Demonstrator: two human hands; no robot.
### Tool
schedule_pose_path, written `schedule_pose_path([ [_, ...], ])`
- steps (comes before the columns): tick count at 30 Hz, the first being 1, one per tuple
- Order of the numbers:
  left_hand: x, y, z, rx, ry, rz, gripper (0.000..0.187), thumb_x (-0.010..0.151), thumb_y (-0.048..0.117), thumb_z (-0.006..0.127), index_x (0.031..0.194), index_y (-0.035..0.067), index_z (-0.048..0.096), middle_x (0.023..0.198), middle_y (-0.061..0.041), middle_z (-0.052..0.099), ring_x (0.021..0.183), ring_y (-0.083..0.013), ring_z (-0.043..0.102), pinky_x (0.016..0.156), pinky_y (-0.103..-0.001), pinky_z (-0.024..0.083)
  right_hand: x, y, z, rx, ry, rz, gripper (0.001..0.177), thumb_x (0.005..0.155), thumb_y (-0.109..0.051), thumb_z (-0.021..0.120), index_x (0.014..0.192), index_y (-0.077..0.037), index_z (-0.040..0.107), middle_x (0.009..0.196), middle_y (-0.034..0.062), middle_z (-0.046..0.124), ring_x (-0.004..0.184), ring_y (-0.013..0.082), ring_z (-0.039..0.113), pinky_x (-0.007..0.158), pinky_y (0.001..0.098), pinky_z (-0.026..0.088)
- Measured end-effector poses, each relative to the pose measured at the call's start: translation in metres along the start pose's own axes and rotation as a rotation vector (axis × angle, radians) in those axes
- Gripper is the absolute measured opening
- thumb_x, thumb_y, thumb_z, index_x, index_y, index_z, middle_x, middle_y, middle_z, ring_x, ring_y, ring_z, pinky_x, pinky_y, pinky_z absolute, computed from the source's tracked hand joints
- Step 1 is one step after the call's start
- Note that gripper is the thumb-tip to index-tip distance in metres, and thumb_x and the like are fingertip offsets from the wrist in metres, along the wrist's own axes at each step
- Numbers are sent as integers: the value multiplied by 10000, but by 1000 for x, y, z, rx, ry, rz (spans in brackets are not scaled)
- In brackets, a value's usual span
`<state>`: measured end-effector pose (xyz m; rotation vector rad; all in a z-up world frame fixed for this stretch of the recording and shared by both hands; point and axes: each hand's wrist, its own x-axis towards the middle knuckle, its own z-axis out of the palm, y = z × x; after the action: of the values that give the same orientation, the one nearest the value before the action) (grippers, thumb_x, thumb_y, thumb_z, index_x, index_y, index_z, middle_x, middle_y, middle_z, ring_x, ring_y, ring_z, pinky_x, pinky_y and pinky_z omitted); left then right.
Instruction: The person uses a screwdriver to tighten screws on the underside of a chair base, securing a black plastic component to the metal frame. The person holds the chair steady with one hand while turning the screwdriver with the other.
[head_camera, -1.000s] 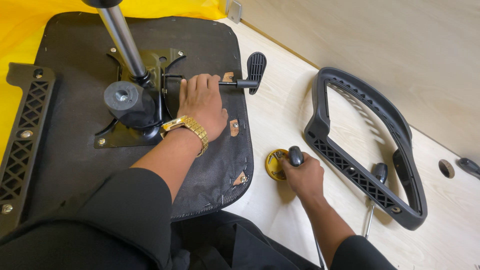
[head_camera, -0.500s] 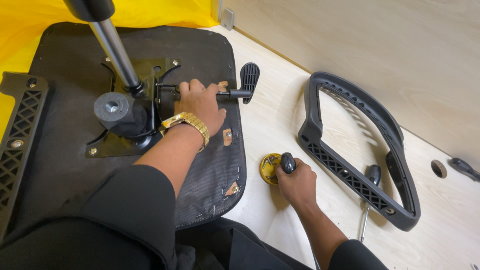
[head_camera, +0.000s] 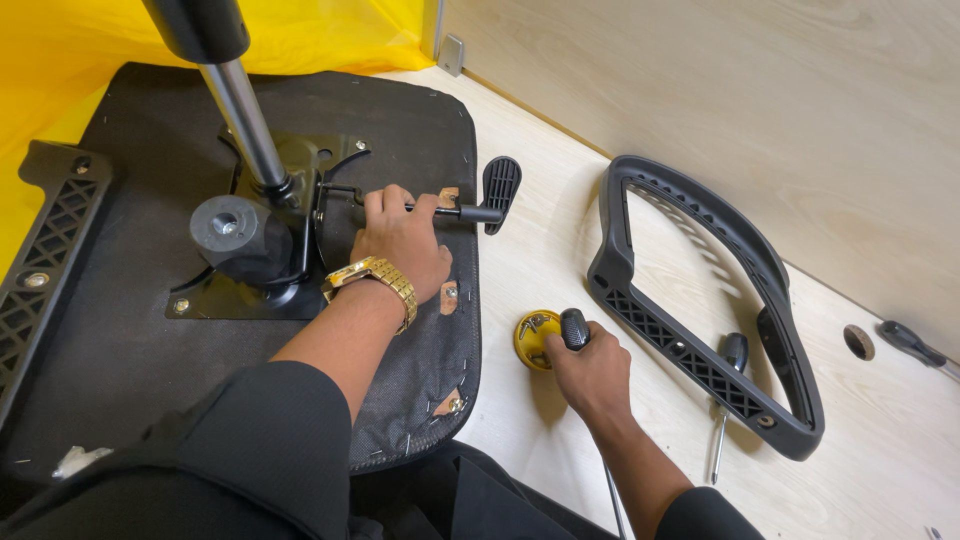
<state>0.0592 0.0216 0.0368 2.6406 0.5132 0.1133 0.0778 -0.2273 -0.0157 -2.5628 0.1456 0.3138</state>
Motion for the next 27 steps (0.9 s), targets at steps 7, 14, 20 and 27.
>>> schedule_pose_path([
  [7, -18, -3, 7, -26, 30, 12, 559, 824, 234, 736, 1352, 163, 570, 1372, -108, 440, 1378, -291, 337, 1030, -469, 462, -8, 1, 2, 19, -12, -11, 424, 799, -293, 711, 1105, 0, 707, 802, 196, 749, 689, 265, 750, 693, 416, 598],
  [14, -22, 1, 6, -30, 20, 36, 586, 791, 261, 749, 1336, 141, 569, 1363, -121, 439, 1371, -319, 327, 1033, -487, 457, -15, -3, -2, 50, -14, 9, 434, 792, -286, 722, 1119, 0, 724, 813, 195, 755, 711, 262, 748, 712, 401, 591],
  [20, -19, 7, 7, 34, 12, 16, 494, 850, 340, 719, 1279, 119, 614, 1285, -139, 497, 1288, -333, 403, 987, -465, 494, -23, 0, -7, 96, -32, 9, 413, 801, -268, 699, 1111, 4, 728, 808, 190, 753, 696, 255, 745, 686, 404, 588],
  [27, -14, 0, 7, -21, 86, 34, 384, 996, 442, 549, 1128, 132, 733, 1132, -135, 606, 1170, -334, 503, 924, -468, 523, -24, -7, -10, 142, -54, 64, 408, 816, -251, 674, 1142, -7, 713, 810, 175, 751, 694, 243, 736, 679, 414, 585],
])
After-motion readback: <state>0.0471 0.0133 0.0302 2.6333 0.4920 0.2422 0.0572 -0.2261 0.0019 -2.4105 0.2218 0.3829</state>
